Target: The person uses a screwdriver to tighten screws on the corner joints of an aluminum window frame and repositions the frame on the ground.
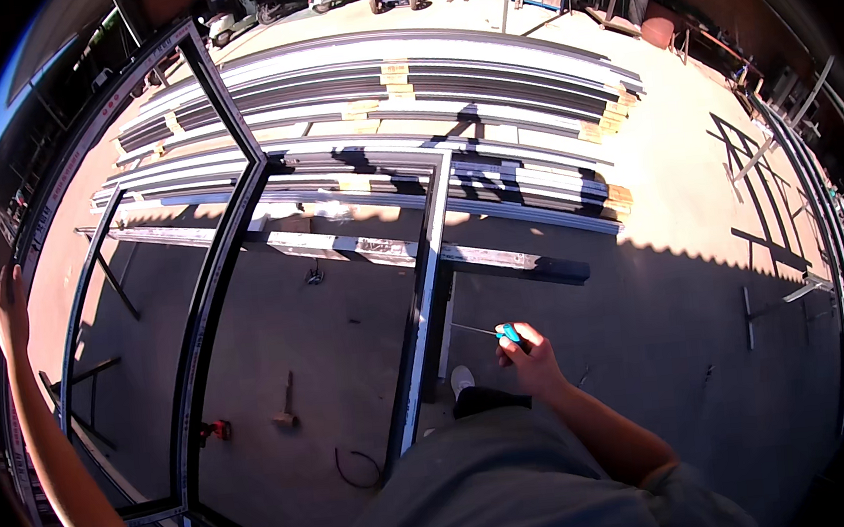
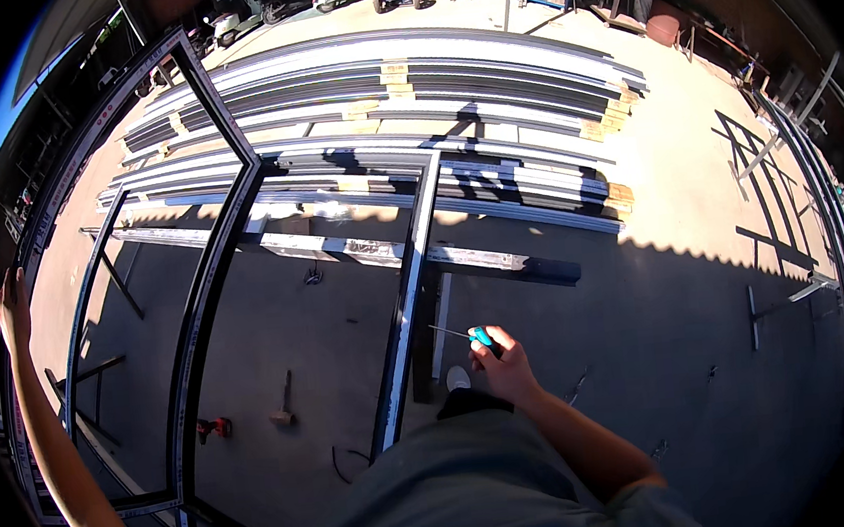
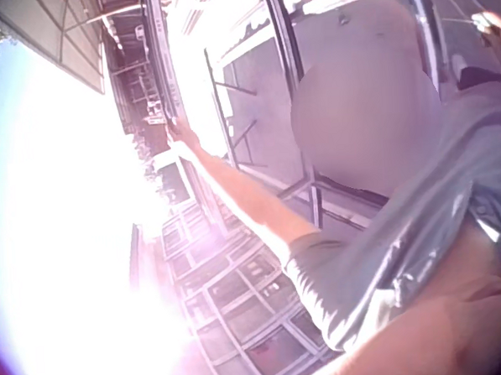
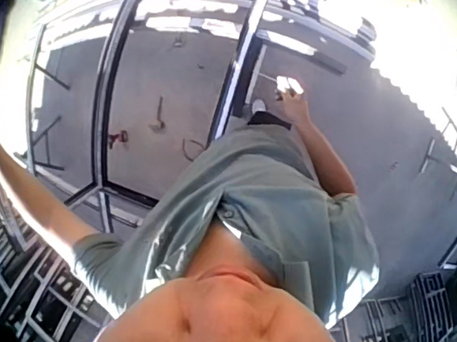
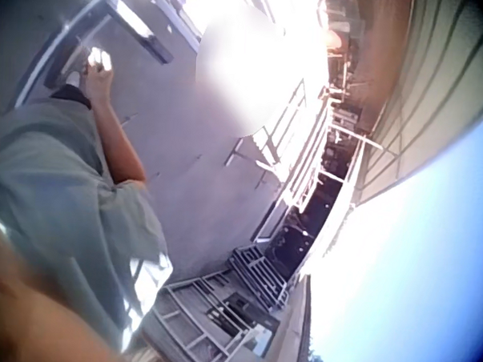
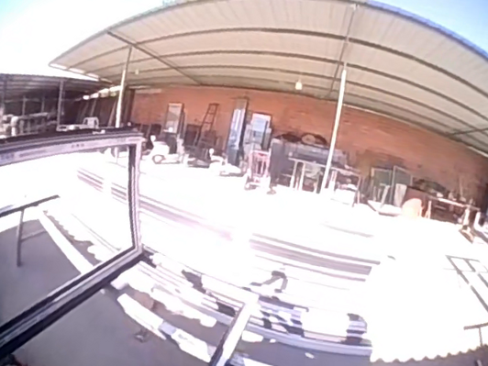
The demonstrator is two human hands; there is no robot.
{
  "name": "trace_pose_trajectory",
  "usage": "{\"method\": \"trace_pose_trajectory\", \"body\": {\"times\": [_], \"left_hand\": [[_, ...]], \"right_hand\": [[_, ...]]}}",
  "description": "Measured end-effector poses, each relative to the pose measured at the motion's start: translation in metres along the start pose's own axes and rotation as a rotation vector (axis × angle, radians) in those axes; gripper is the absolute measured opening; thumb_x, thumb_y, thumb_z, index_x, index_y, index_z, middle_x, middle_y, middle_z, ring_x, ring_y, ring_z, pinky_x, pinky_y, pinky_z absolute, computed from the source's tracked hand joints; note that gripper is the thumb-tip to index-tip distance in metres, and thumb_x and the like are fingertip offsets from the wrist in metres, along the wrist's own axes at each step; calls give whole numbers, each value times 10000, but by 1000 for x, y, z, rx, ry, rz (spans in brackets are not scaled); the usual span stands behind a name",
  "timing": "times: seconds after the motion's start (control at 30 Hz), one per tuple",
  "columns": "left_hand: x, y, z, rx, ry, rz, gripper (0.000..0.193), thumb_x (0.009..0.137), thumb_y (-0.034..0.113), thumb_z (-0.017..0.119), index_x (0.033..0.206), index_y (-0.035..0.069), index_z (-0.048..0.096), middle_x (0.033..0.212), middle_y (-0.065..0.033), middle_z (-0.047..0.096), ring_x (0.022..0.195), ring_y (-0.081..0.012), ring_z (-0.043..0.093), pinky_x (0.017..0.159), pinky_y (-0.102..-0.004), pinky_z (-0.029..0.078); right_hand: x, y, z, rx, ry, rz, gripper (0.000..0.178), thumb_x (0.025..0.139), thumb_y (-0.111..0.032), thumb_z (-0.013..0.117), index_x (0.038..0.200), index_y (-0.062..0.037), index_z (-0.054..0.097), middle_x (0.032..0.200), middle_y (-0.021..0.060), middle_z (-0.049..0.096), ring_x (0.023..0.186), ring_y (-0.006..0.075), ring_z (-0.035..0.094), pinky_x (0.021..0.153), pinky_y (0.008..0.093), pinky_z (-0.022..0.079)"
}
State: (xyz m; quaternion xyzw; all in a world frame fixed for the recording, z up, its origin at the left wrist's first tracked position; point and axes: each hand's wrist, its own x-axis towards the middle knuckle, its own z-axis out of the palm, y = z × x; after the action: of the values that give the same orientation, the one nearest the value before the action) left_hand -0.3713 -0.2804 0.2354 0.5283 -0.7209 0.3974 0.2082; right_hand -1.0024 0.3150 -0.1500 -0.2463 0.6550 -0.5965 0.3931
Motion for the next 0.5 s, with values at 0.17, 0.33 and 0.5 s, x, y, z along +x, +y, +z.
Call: {"method": "trace_pose_trajectory", "body": {"times": [0.17,0.33,0.5], "left_hand": [[-11,1,1,-97,48,-72,551,1074,464,469,1474,91,532,1486,-182,546,1367,-357,513,1116,-450,429],[-17,54,-36,-139,261,-148,647,1020,555,533,1481,102,535,1506,-163,531,1395,-355,488,1159,-458,381],[-59,270,-102,-635,401,-105,580,1003,403,651,1475,85,537,1443,-189,566,1363,-351,508,1152,-451,368]], "right_hand": [[-19,-8,-32,30,152,-6,259,1026,-105,587,1271,-22,598,898,45,650,763,103,611,729,271,529],[-28,-11,-67,39,220,-89,246,1029,-117,588,1260,-35,601,895,39,648,759,102,607,724,278,527],[-53,-3,-123,136,372,-78,227,1031,-102,573,1238,-16,606,883,49,641,735,104,598,692,270,512]]}}
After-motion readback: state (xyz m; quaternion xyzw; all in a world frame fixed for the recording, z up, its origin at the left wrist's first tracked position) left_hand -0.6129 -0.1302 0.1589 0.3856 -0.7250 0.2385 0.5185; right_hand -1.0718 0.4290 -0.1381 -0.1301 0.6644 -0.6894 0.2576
